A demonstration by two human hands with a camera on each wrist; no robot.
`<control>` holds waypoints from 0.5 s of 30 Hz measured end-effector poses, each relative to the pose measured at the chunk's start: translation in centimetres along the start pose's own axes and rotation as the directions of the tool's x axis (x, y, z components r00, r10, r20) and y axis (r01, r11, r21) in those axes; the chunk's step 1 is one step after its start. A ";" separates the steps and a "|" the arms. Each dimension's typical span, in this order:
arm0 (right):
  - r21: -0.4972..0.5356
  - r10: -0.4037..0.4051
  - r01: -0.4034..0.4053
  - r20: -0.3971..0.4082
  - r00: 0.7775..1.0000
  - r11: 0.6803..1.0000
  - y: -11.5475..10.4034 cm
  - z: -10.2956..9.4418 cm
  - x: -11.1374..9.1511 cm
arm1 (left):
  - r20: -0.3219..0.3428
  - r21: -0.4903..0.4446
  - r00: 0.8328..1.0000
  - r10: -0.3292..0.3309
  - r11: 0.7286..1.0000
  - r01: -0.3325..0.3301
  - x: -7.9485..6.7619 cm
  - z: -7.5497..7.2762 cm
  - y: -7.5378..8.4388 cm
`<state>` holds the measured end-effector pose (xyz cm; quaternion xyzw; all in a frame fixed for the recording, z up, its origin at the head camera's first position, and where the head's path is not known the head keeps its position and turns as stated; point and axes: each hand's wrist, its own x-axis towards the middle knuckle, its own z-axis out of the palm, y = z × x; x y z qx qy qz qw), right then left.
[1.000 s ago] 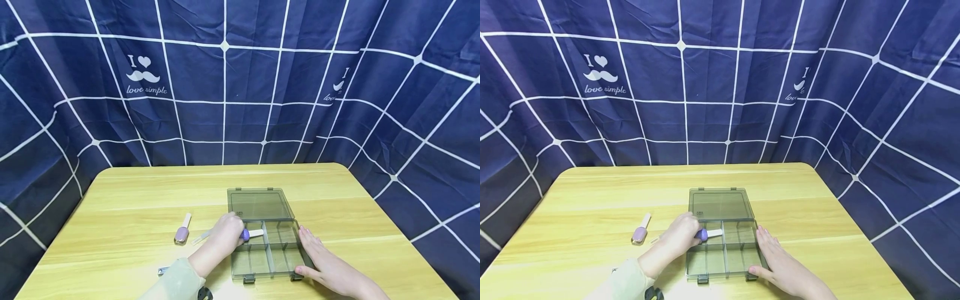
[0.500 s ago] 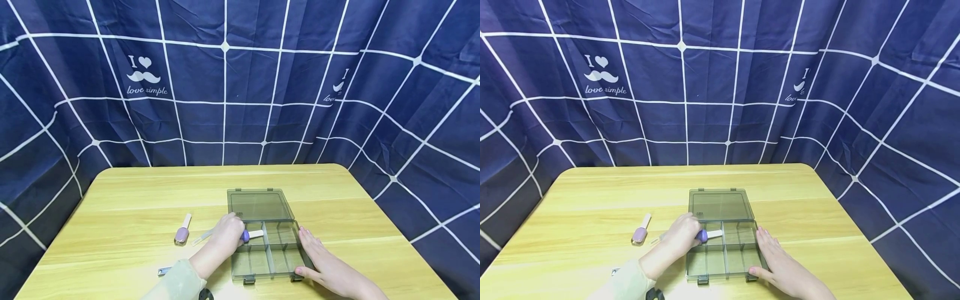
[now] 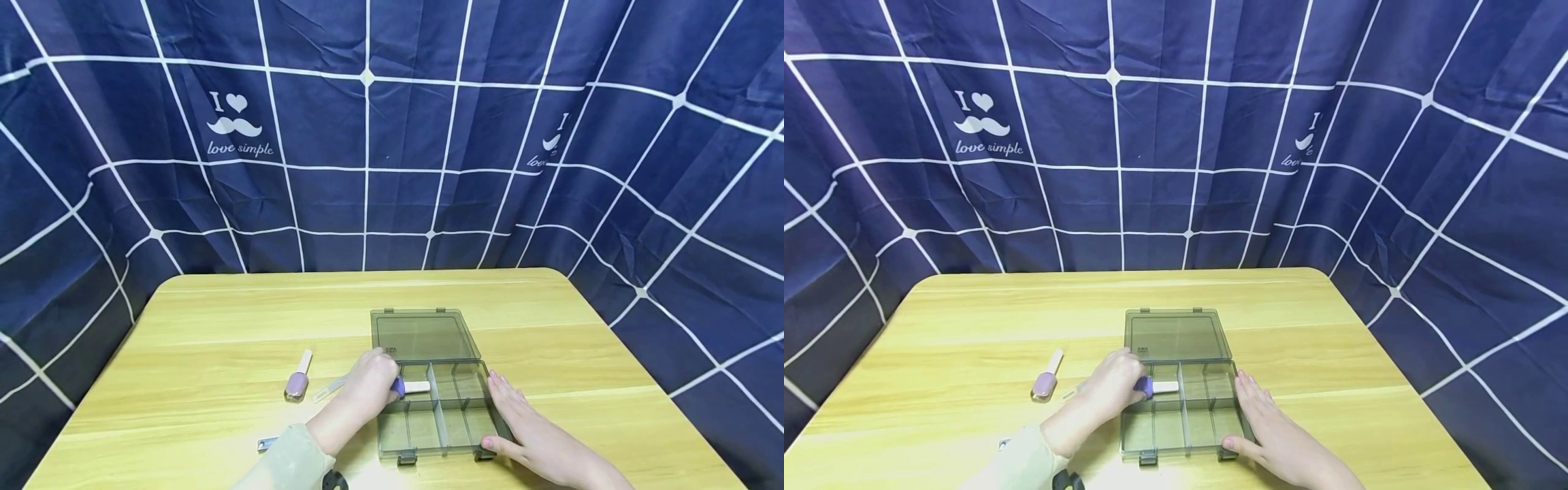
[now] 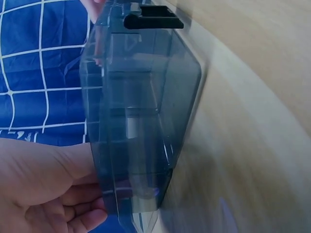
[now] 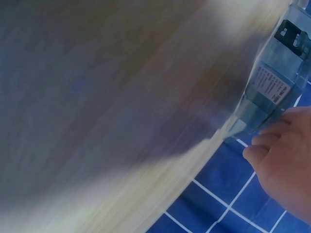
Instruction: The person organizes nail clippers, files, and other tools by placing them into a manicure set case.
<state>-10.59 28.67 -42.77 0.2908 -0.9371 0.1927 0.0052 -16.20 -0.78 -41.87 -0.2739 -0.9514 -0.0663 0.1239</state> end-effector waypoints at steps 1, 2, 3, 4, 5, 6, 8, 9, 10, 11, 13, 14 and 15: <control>-0.002 -0.001 0.001 -0.001 1.000 1.000 0.0 0.0 0.0 | 0.006 -0.011 1.000 -0.001 1.000 0.001 0.0 0.0 -0.1; -0.001 0.001 -0.001 -0.001 1.000 1.000 0.0 0.0 0.0 | 0.014 -0.030 1.000 0.000 1.000 0.001 0.1 0.0 -0.2; -0.002 -0.001 0.001 -0.001 1.000 1.000 0.0 0.0 0.0 | 0.019 -0.059 1.000 -0.002 0.998 0.003 0.1 0.0 -0.4; 0.000 0.001 -0.001 0.000 1.000 1.000 0.0 0.0 0.0 | 0.021 -0.100 1.000 -0.004 0.995 0.006 0.1 -0.1 -0.5; 0.002 0.004 -0.004 0.001 1.000 1.000 0.0 0.0 0.0 | 0.019 -0.149 1.000 -0.009 0.989 0.012 0.0 -0.2 -0.7; 0.006 0.008 -0.008 0.003 1.000 1.000 0.0 -0.1 0.0 | 0.014 -0.199 1.000 -0.018 0.980 0.021 0.0 -0.3 -0.9; 0.009 0.018 -0.018 0.007 1.000 1.000 0.0 -0.1 0.1 | -0.008 -0.296 0.999 -0.036 0.955 0.032 -0.2 -0.8 -1.2; 0.009 0.020 -0.021 0.009 1.000 1.000 0.0 -0.2 0.1 | -0.022 -0.344 0.998 -0.051 0.938 0.041 -0.3 -1.1 -1.3; 0.011 0.023 -0.023 0.010 1.000 1.000 0.0 -0.2 0.1 | -0.033 -0.386 0.997 -0.065 0.921 0.048 -0.4 -1.5 -1.4; 0.011 0.024 -0.024 0.012 1.000 1.000 0.0 -0.2 0.1 | -0.044 -0.422 0.996 -0.082 0.905 0.056 -0.5 -1.9 -1.5; 0.010 0.025 -0.026 0.017 1.000 1.000 0.0 -0.2 0.1 | -0.058 -0.491 0.991 -0.122 0.868 0.078 -0.7 -2.9 -1.8; 0.013 0.025 -0.025 0.019 1.000 1.000 0.0 -0.2 0.1 | -0.064 -0.523 0.987 -0.145 0.847 0.091 -0.9 -3.4 -1.9; 0.016 0.024 -0.025 0.021 0.999 1.000 0.0 -0.2 0.1 | -0.071 -0.554 0.983 -0.169 0.826 0.102 -1.1 -3.9 -2.1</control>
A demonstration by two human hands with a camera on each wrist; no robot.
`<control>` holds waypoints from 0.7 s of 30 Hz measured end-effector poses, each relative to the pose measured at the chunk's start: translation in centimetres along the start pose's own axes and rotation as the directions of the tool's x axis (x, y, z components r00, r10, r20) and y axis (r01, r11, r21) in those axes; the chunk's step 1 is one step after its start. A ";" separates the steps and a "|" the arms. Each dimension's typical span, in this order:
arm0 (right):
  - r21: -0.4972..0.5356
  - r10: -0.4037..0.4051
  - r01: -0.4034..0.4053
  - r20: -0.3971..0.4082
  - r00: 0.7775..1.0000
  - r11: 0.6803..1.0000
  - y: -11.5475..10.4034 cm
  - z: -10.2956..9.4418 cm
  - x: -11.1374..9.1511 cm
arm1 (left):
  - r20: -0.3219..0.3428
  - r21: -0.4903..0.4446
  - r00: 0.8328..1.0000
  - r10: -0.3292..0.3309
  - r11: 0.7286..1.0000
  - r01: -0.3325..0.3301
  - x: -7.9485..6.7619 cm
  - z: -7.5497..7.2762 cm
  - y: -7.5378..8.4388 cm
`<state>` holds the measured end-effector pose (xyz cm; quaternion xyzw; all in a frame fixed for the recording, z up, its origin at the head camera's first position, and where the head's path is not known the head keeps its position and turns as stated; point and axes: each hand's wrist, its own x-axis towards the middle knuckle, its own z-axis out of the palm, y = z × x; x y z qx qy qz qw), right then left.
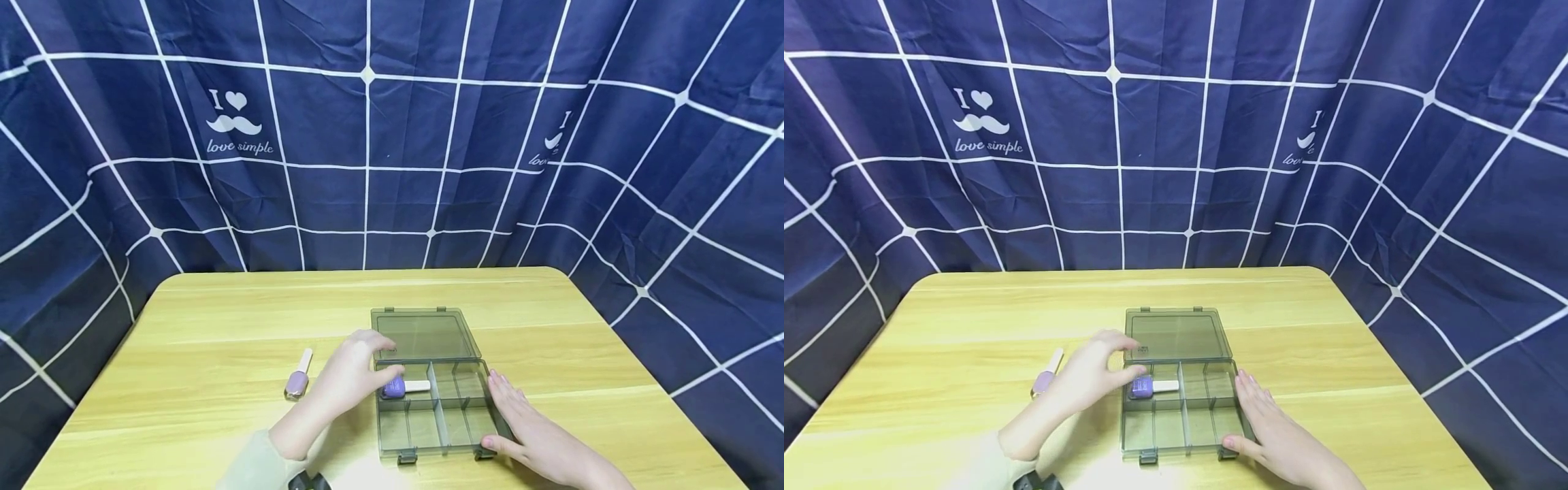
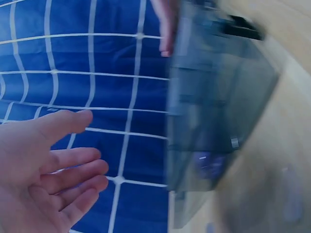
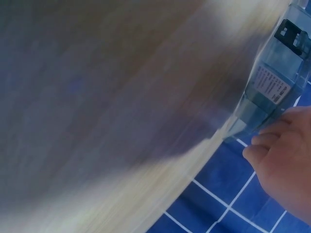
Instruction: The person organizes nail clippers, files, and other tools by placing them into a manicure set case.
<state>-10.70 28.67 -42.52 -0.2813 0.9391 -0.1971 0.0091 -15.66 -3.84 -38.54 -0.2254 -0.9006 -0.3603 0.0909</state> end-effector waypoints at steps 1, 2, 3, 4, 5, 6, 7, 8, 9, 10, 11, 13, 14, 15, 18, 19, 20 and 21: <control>0.002 -0.001 0.001 0.001 1.000 1.000 0.0 0.0 0.0 | -0.021 -0.030 1.000 -0.016 0.999 0.015 -0.1 -0.5 0.1; 0.003 -0.002 0.002 0.001 1.000 1.000 0.0 0.0 0.0 | -0.046 -0.053 0.998 -0.031 0.998 0.029 -0.3 -1.0 0.2; 0.002 -0.004 0.004 0.000 1.000 1.000 0.0 0.0 0.0 | -0.072 -0.077 0.996 -0.046 0.996 0.041 -0.4 -1.5 0.2; 0.001 -0.005 0.005 -0.001 1.000 1.000 0.0 0.0 0.0 | -0.100 -0.097 0.993 -0.058 0.994 0.049 -0.6 -2.0 0.2; -0.002 -0.006 0.006 -0.003 1.000 1.000 0.0 0.0 0.0 | -0.134 -0.113 0.989 -0.064 0.992 0.049 -0.7 -2.4 0.1; -0.005 -0.006 0.006 -0.004 1.000 1.000 0.0 0.0 0.0 | -0.167 -0.131 0.984 -0.069 0.990 0.047 -0.9 -2.9 0.0; -0.006 -0.006 0.006 -0.004 1.000 1.000 -0.1 0.0 0.0 | -0.199 -0.140 0.978 -0.069 0.989 0.041 -1.1 -3.3 -0.2; -0.009 -0.005 0.005 -0.004 1.000 1.000 -0.1 0.0 0.0 | -0.230 -0.150 0.971 -0.068 0.988 0.034 -1.3 -3.6 -0.4; -0.008 -0.002 0.002 -0.003 1.000 1.000 -0.1 0.0 0.0 | -0.258 -0.158 0.964 -0.068 0.987 0.027 -1.5 -4.0 -0.6; -0.007 0.001 -0.001 -0.001 1.000 1.000 -0.1 0.0 0.0 | -0.283 -0.162 0.957 -0.066 0.987 0.020 -1.7 -4.4 -0.9; -0.006 0.004 -0.004 0.001 1.000 1.000 -0.1 0.0 0.1 | -0.302 -0.165 0.951 -0.069 0.986 0.019 -1.9 -4.7 -1.1; -0.002 0.013 -0.013 0.004 1.000 1.000 -0.1 -0.1 0.1 | -0.324 -0.165 0.943 -0.079 0.986 0.026 -2.4 -5.3 -1.6; -0.002 0.017 -0.017 0.008 1.000 1.000 -0.1 -0.1 0.1 | -0.330 -0.167 0.940 -0.089 0.985 0.035 -2.6 -5.5 -1.9; 0.002 0.021 -0.021 0.009 1.000 1.000 -0.1 -0.1 0.1 | -0.333 -0.170 0.938 -0.098 0.984 0.043 -2.9 -5.8 -2.1; 0.008 0.032 -0.032 0.018 0.999 0.999 -0.2 -0.2 0.1 | -0.338 -0.182 0.932 -0.132 0.981 0.073 -3.6 -6.4 -2.9; 0.012 0.035 -0.035 0.022 0.999 0.999 -0.2 -0.2 0.2 | -0.338 -0.186 0.930 -0.146 0.979 0.086 -3.9 -6.5 -3.2; 0.015 0.037 -0.038 0.024 0.999 0.999 -0.2 -0.2 0.2 | -0.337 -0.188 0.928 -0.160 0.977 0.101 -4.1 -6.7 -3.4; 0.019 0.039 -0.040 0.026 0.999 0.999 -0.2 -0.2 0.2 | -0.335 -0.187 0.926 -0.173 0.976 0.115 -4.4 -6.8 -3.7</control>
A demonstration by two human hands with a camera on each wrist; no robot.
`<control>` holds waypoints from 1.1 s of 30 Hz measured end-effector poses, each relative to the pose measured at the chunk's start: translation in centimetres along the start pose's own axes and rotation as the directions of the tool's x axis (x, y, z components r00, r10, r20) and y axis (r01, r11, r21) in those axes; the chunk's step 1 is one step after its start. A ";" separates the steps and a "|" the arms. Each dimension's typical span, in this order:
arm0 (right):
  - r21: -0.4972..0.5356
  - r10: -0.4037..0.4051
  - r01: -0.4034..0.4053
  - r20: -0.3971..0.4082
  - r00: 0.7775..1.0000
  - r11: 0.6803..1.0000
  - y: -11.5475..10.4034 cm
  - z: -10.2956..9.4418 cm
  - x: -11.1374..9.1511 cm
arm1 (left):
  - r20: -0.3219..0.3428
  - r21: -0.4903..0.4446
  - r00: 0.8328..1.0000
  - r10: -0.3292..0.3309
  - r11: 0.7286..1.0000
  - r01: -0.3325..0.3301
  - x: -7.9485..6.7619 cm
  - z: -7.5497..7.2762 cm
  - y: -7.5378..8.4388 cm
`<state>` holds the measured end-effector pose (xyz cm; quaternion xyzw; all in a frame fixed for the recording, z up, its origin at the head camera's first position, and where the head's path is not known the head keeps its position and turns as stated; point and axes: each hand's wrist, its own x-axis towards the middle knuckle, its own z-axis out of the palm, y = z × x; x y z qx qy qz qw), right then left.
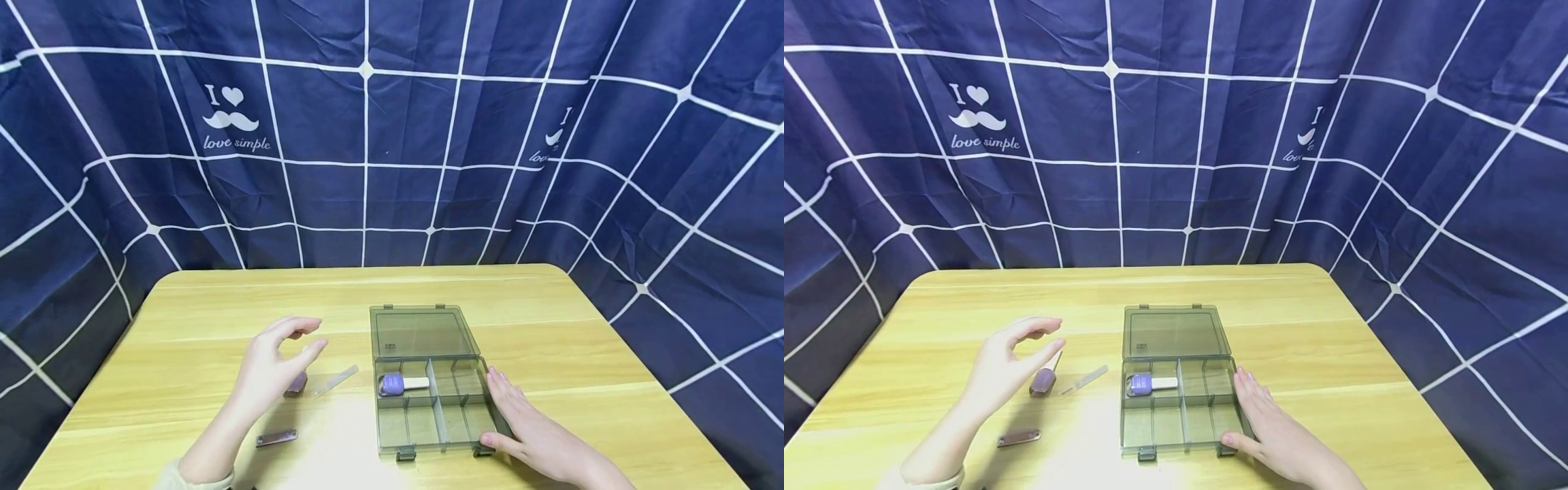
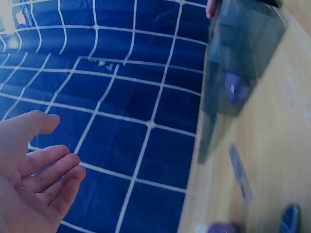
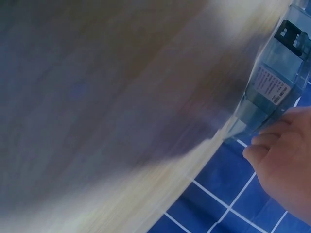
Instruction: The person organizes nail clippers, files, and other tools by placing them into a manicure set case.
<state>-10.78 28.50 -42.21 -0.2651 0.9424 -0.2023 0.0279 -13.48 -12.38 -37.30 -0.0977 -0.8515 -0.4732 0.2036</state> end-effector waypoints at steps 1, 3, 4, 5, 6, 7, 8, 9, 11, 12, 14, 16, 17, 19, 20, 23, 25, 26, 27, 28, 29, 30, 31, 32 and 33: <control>0.005 0.004 -0.004 0.005 1.000 1.000 0.0 0.0 0.0 | -0.001 0.005 1.000 -0.015 1.000 0.015 -0.2 -0.2 -0.3; 0.012 0.011 -0.011 0.009 1.000 1.000 0.0 -0.1 0.0 | -0.006 0.024 0.999 -0.040 0.999 0.040 -0.5 -0.6 -0.8; 0.015 0.013 -0.013 0.010 1.000 1.000 0.0 -0.1 0.0 | -0.009 0.031 0.999 -0.048 0.998 0.048 -0.6 -0.7 -1.0; 0.017 0.016 -0.016 0.010 1.000 1.000 0.0 -0.1 0.0 | -0.014 0.040 0.999 -0.053 0.998 0.053 -0.8 -0.9 -1.3; 0.019 0.017 -0.017 0.011 1.000 1.000 0.0 -0.1 0.0 | -0.018 0.048 0.998 -0.056 0.997 0.056 -0.9 -1.0 -1.6; 0.020 0.018 -0.019 0.011 1.000 1.000 0.0 -0.1 0.0 | -0.022 0.057 0.998 -0.060 0.997 0.061 -1.1 -1.1 -1.8; 0.019 0.018 -0.018 0.009 1.000 1.000 0.0 -0.1 0.0 | -0.027 0.065 0.998 -0.061 0.996 0.063 -1.2 -1.1 -2.1; 0.017 0.016 -0.016 0.007 1.000 1.000 0.0 -0.1 0.0 | -0.031 0.070 0.998 -0.063 0.995 0.065 -1.3 -1.2 -2.4; 0.017 0.011 -0.012 0.006 1.000 1.000 0.0 0.0 0.0 | -0.041 0.081 0.997 -0.062 0.995 0.065 -1.6 -1.3 -2.9; 0.017 0.010 -0.010 0.006 1.000 1.000 0.0 0.0 0.0 | -0.044 0.082 0.997 -0.061 0.995 0.065 -1.7 -1.3 -3.2; 0.019 0.008 -0.008 0.006 1.000 1.000 0.0 0.0 0.0 | -0.052 0.082 0.997 -0.062 0.994 0.066 -1.8 -1.2 -3.7; 0.021 0.008 -0.008 0.008 1.000 1.000 0.0 0.0 0.0 | -0.056 0.086 0.996 -0.065 0.994 0.070 -2.0 -1.1 -4.2; 0.024 0.011 -0.012 0.012 1.000 1.000 0.0 0.0 0.0 | -0.055 0.092 0.996 -0.070 0.993 0.075 -2.0 -1.0 -4.4; 0.026 0.014 -0.014 0.015 1.000 1.000 0.0 -0.1 0.1 | -0.046 0.103 0.995 -0.090 0.990 0.094 -2.2 -0.9 -4.8; 0.027 0.015 -0.016 0.018 1.000 1.000 0.0 -0.1 0.1 | -0.039 0.106 0.994 -0.105 0.988 0.108 -2.3 -0.8 -5.0; 0.021 0.019 -0.020 0.022 1.000 1.000 -0.1 -0.2 0.2 | -0.013 0.110 0.989 -0.144 0.983 0.145 -2.7 -0.5 -5.4; 0.016 0.021 -0.021 0.023 1.000 1.000 -0.2 -0.3 0.2 | 0.002 0.099 0.986 -0.165 0.981 0.164 -2.9 -0.4 -5.6; 0.016 0.023 -0.023 0.025 0.999 1.000 -0.2 -0.4 0.3 | 0.006 0.096 0.985 -0.174 0.980 0.173 -2.9 -0.3 -5.7; 0.016 0.024 -0.025 0.027 0.999 1.000 -0.2 -0.4 0.3 | 0.011 0.095 0.984 -0.180 0.979 0.178 -3.0 -0.2 -5.8; 0.015 0.026 -0.026 0.028 0.999 1.000 -0.2 -0.4 0.3 | 0.017 0.095 0.984 -0.176 0.980 0.173 -3.1 -0.1 -5.8; 0.017 0.028 -0.028 0.030 0.999 0.999 -0.2 -0.4 0.3 | 0.024 0.094 0.984 -0.175 0.981 0.172 -3.2 0.0 -5.8; 0.019 0.029 -0.030 0.031 0.999 0.999 -0.2 -0.4 0.3 | 0.036 0.092 0.984 -0.177 0.981 0.173 -3.3 0.2 -5.8; 0.021 0.031 -0.032 0.033 0.999 0.999 -0.2 -0.5 0.3 | 0.046 0.093 0.983 -0.175 0.981 0.170 -3.5 0.3 -5.8; 0.020 0.033 -0.034 0.033 0.999 0.999 -0.2 -0.5 0.3 | 0.056 0.091 0.983 -0.174 0.981 0.169 -3.6 0.4 -5.9; 0.022 0.034 -0.035 0.034 0.999 0.999 -0.2 -0.5 0.3 | 0.067 0.088 0.982 -0.174 0.982 0.168 -3.7 0.5 -5.9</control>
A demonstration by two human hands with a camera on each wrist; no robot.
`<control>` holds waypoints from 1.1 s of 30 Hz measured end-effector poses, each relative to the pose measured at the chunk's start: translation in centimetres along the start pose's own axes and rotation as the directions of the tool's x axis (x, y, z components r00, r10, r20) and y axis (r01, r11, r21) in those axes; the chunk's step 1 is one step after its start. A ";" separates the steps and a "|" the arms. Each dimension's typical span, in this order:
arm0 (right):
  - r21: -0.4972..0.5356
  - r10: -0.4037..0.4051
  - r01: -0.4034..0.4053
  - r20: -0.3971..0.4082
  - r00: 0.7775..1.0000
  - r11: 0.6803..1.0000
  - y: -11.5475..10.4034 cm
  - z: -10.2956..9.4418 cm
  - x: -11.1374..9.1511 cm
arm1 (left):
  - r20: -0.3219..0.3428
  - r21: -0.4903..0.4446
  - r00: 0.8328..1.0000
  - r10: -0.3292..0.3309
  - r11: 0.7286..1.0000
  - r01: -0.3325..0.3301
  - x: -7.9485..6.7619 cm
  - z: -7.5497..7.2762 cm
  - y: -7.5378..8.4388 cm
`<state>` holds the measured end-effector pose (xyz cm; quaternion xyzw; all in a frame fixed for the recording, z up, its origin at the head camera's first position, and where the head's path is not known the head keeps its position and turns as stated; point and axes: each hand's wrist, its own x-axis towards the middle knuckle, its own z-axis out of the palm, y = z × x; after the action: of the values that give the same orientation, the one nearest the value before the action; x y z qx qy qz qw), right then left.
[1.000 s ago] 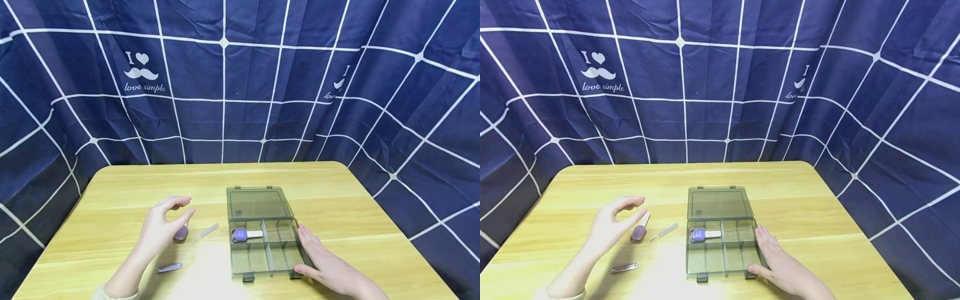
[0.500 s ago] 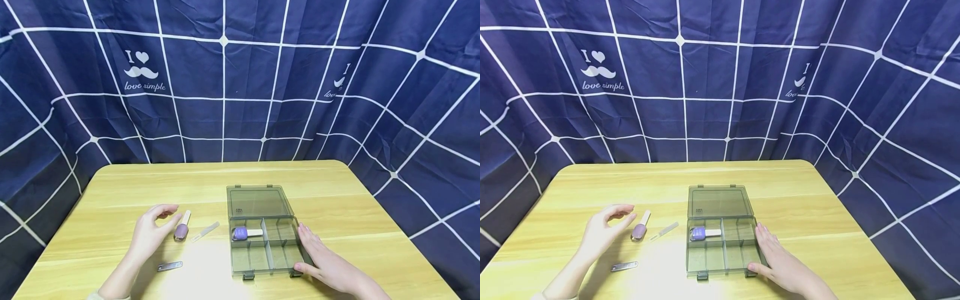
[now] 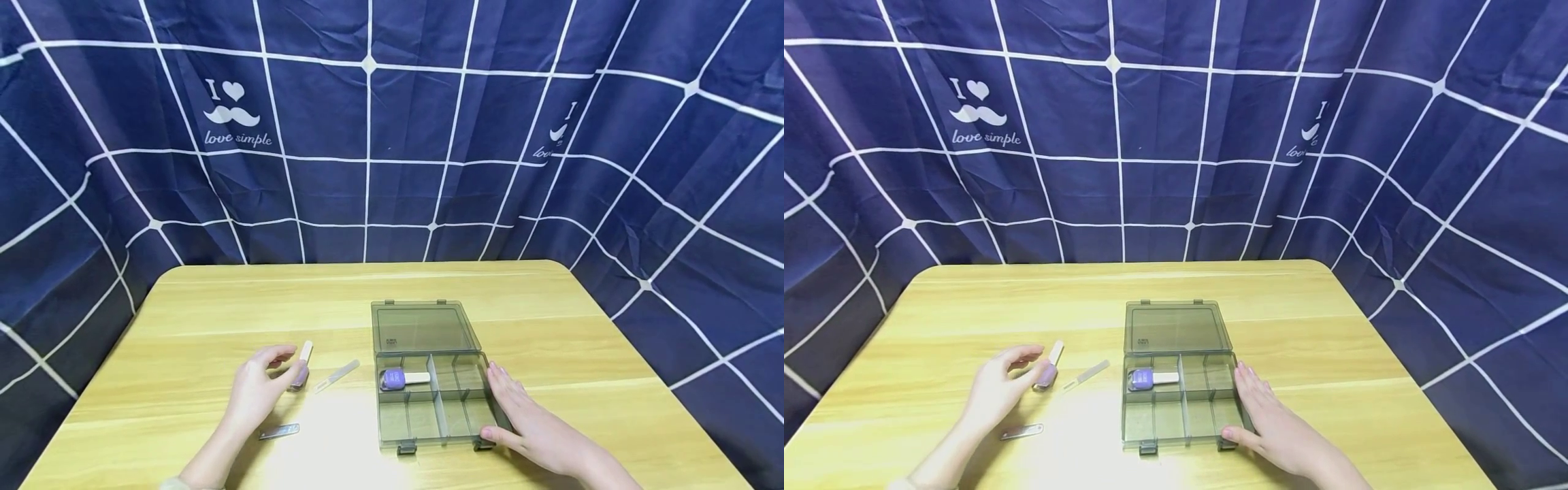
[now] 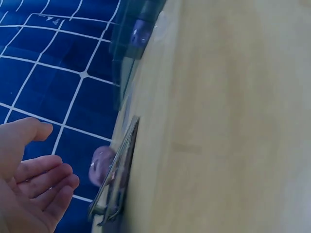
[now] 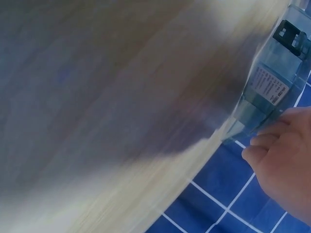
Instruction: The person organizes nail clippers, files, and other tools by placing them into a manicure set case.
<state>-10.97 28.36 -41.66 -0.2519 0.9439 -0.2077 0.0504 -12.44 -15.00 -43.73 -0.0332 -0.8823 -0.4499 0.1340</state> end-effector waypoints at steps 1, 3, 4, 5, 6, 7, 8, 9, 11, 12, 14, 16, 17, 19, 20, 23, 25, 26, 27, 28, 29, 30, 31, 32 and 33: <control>0.001 0.002 -0.002 0.000 1.000 1.000 0.0 -0.1 0.0 | 0.007 -0.003 1.000 0.003 1.000 -0.003 -0.1 0.1 -0.1; 0.001 0.004 -0.004 0.000 1.000 1.000 -0.1 -0.1 0.0 | 0.019 -0.008 1.000 -0.002 1.000 0.002 -0.1 0.3 -0.3; 0.001 0.005 -0.005 0.001 1.000 1.000 -0.1 -0.1 0.0 | 0.020 -0.007 1.000 -0.001 1.000 0.001 -0.1 0.4 -0.3; -0.001 0.005 -0.005 0.001 1.000 1.000 -0.1 -0.1 0.0 | 0.020 -0.006 1.000 0.002 1.000 -0.002 -0.1 0.5 -0.4; -0.002 0.006 -0.006 0.001 1.000 1.000 0.0 -0.1 0.0 | 0.022 -0.005 1.000 0.007 1.000 -0.006 -0.2 0.6 -0.5; -0.004 0.007 -0.007 0.000 1.000 1.000 0.0 -0.1 0.0 | 0.024 -0.001 1.000 0.013 1.000 -0.013 -0.2 0.7 -0.6; -0.007 0.008 -0.008 -0.001 1.000 1.000 0.0 0.0 -0.1 | 0.026 0.004 0.999 0.020 1.000 -0.020 -0.2 0.8 -0.7; -0.009 0.008 -0.008 -0.002 1.000 1.000 0.0 0.0 -0.1 | 0.027 0.008 0.999 0.028 1.000 -0.029 -0.2 0.9 -0.8; -0.010 0.007 -0.007 -0.003 1.000 1.000 0.1 0.0 -0.1 | 0.027 0.022 0.999 0.043 0.999 -0.043 -0.3 1.1 -1.0; -0.007 0.007 -0.007 -0.002 1.000 1.000 0.1 0.0 -0.1 | 0.025 0.029 0.999 0.049 0.998 -0.049 -0.3 1.2 -1.1; 0.000 0.007 -0.007 0.001 1.000 1.000 0.1 0.0 0.0 | 0.017 0.040 0.998 0.055 0.998 -0.056 -0.4 1.4 -1.3; 0.006 0.008 -0.008 0.004 1.000 1.000 0.1 0.0 0.0 | 0.006 0.043 0.998 0.055 0.998 -0.055 -0.5 1.5 -1.5; 0.009 0.009 -0.009 0.007 1.000 1.000 0.1 0.0 0.0 | 0.001 0.045 0.998 0.058 0.997 -0.058 -0.6 1.6 -1.6; 0.008 0.009 -0.009 0.008 1.000 1.000 0.1 0.1 -0.1 | -0.008 0.048 0.998 0.056 0.997 -0.055 -0.7 1.7 -1.7; 0.007 0.008 -0.008 0.008 1.000 1.000 0.2 0.1 -0.1 | -0.011 0.053 0.998 0.060 0.997 -0.059 -0.7 1.8 -1.8; 0.003 0.003 -0.003 0.004 1.000 1.000 0.2 0.2 -0.1 | -0.017 0.071 0.998 0.053 0.996 -0.051 -0.9 2.0 -2.0; -0.001 -0.002 0.001 -0.001 1.000 1.000 0.3 0.2 -0.1 | -0.019 0.079 0.999 0.041 0.996 -0.040 -0.9 2.1 -2.2; -0.002 -0.003 0.003 -0.002 1.000 1.000 0.3 0.2 -0.1 | -0.019 0.083 0.999 0.037 0.996 -0.035 -0.9 2.1 -2.2; -0.002 -0.004 0.004 -0.004 1.000 1.000 0.3 0.2 -0.1 | -0.018 0.083 0.999 0.028 0.996 -0.027 -0.9 2.1 -2.2; -0.001 -0.006 0.006 -0.005 1.000 1.000 0.2 0.2 -0.1 | -0.016 0.084 1.000 0.023 0.996 -0.022 -0.9 2.0 -2.2; 0.001 -0.006 0.006 -0.005 1.000 1.000 0.2 0.2 -0.1 | -0.015 0.089 1.000 0.020 0.996 -0.019 -0.9 2.0 -2.2; 0.002 -0.006 0.006 -0.004 1.000 1.000 0.2 0.2 -0.1 | -0.015 0.094 1.000 0.017 0.995 -0.016 -0.9 2.0 -2.2; 0.004 -0.006 0.006 -0.004 1.000 1.000 0.2 0.2 -0.1 | -0.016 0.102 1.000 0.016 0.995 -0.014 -0.9 2.0 -2.2; 0.006 -0.006 0.007 -0.004 1.000 1.000 0.2 0.2 -0.1 | -0.017 0.111 1.000 0.015 0.994 -0.013 -1.0 1.9 -2.2; 0.006 -0.007 0.007 -0.004 1.000 1.000 0.2 0.2 -0.1 | -0.021 0.120 1.000 0.013 0.993 -0.011 -1.0 1.9 -2.2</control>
<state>-10.96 28.44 -41.94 -0.2547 0.9424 -0.2114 0.0485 -12.29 -14.72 -46.82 -0.0255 -0.9060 -0.3957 0.1481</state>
